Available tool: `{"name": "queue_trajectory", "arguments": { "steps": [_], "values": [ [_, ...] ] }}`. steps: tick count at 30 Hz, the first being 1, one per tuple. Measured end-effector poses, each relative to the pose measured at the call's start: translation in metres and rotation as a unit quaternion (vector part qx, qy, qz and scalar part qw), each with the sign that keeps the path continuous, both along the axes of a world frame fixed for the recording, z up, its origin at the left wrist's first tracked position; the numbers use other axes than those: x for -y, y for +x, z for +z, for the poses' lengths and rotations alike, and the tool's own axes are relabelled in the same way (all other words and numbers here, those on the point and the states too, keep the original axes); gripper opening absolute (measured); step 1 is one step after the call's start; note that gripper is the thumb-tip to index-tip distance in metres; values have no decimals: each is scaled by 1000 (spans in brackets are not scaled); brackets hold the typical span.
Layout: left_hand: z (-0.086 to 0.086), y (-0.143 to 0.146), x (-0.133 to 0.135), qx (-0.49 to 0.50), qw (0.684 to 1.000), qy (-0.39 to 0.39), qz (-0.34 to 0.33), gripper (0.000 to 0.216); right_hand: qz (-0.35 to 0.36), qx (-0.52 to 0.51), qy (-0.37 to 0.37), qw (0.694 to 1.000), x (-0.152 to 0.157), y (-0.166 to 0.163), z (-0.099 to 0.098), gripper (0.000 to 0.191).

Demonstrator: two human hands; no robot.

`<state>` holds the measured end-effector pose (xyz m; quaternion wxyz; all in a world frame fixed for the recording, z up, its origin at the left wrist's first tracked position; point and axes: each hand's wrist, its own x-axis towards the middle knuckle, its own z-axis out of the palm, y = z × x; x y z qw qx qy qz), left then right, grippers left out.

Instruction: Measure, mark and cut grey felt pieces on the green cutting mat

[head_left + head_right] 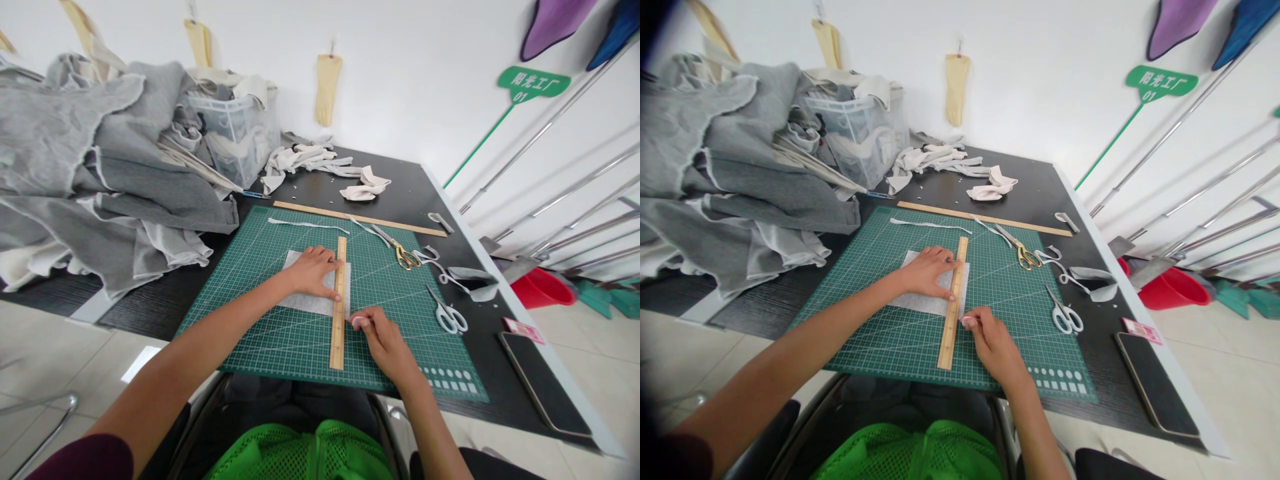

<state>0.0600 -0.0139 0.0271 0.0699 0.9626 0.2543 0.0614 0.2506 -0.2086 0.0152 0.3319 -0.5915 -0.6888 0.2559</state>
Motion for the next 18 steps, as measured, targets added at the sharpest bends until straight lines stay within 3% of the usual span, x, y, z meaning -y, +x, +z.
{"name": "queue_trajectory", "arguments": {
  "steps": [7,18],
  "values": [
    [1,0,1,5,1000,4,-4,92,1,34,3,999,-3,-1,-6,15],
    [1,0,1,7,1000,0,-2,84,103,121,90,983,-4,-11,0,20]
  ]
}}
